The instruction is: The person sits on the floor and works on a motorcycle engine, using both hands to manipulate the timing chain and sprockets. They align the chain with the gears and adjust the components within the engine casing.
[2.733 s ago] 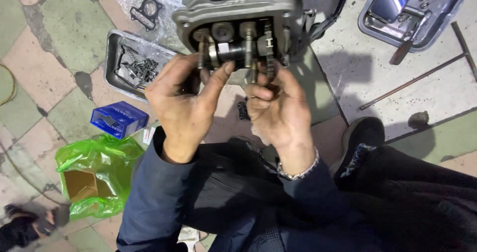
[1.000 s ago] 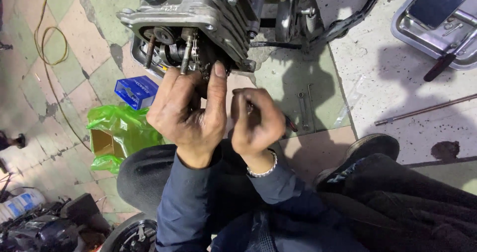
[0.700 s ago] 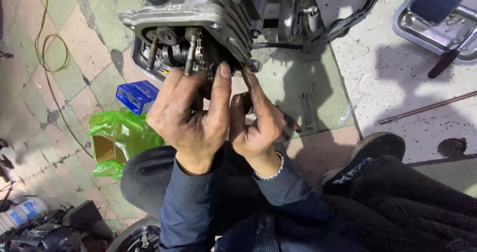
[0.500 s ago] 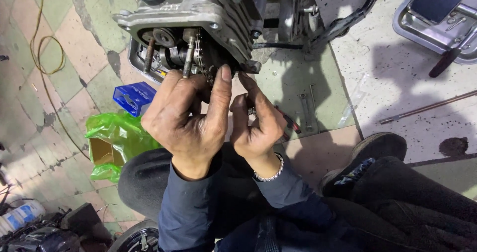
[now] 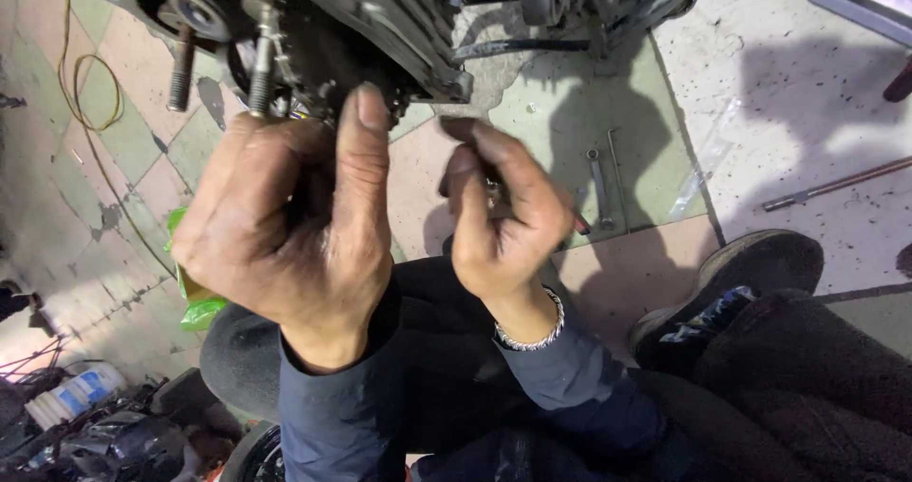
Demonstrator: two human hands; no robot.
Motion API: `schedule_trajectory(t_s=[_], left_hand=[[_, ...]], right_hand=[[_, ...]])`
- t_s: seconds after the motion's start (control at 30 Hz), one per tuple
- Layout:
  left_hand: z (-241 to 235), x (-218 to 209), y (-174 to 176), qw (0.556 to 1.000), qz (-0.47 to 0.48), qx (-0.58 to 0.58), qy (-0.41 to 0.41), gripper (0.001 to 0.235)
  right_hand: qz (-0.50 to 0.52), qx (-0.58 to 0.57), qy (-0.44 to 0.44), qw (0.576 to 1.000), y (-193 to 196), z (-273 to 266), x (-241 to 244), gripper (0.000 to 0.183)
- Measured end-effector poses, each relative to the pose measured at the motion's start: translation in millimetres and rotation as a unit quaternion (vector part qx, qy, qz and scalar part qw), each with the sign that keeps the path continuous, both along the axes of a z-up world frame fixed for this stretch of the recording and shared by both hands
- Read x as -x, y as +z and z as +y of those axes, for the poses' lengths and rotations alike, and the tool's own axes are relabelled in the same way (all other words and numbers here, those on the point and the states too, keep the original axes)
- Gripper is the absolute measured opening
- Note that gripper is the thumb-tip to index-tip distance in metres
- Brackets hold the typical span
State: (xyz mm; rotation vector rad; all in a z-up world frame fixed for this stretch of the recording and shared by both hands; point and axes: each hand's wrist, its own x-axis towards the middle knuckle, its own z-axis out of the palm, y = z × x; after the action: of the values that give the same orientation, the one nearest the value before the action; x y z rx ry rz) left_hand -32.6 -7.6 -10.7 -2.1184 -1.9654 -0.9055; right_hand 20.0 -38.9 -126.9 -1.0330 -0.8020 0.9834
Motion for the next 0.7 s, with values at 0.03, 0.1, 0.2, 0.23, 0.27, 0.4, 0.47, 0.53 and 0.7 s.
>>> schedule_trajectory(t_s=[0.03, 0.1, 0.2, 0.23, 0.27, 0.4, 0.47, 0.53, 0.7], left_hand=[[-0.5, -1.4, 0.1, 1.0, 0.006, 0.006, 0.005, 0.033], [-1.8, -3.5, 0.9, 1.0, 0.014, 0.013, 0.008, 0.036], [-2.9, -4.6, 1.9, 0.999, 0.026, 0.025, 0.022, 0.036], [-2.7, -4.2, 1.7, 0.999, 0.03, 0.024, 0.024, 0.038], [-2.3, -3.5, 1.6, 0.999, 0.033, 0.022, 0.026, 0.04], [-0.5, -1.6, 3.7, 0.998, 0.051, 0.026, 0.017, 0.034], [0.3, 0.5, 4.5, 0.996, 0.078, 0.031, 0.02, 0.033], [1.1, 0.4, 4.3, 0.996, 0.08, 0.029, 0.022, 0.032], [2.5, -2.3, 5.9, 0.997, 0.072, 0.028, 0.028, 0.028]], right_hand=[[0.063, 0.006, 0.05, 0.997, 8.7, 2.3, -2.1, 0.013], [0.127, 0.011, 0.098, 0.987, 19.7, 5.5, -5.3, 0.016], [0.467, 0.169, 0.226, 0.838, 30.3, 14.0, -10.6, 0.028], [0.516, 0.222, 0.257, 0.786, 36.1, 20.9, -13.8, 0.018], [0.561, 0.273, 0.285, 0.727, 42.2, 27.8, -16.7, 0.023], [0.6, 0.311, 0.238, 0.698, 37.8, 36.7, -9.5, 0.013], [0.609, 0.302, 0.254, 0.688, 40.9, 38.4, -10.2, 0.016], [0.61, 0.295, 0.249, 0.692, 41.5, 37.0, -5.6, 0.014], [0.579, 0.323, 0.214, 0.717, 58.9, 37.0, -7.9, 0.021]])
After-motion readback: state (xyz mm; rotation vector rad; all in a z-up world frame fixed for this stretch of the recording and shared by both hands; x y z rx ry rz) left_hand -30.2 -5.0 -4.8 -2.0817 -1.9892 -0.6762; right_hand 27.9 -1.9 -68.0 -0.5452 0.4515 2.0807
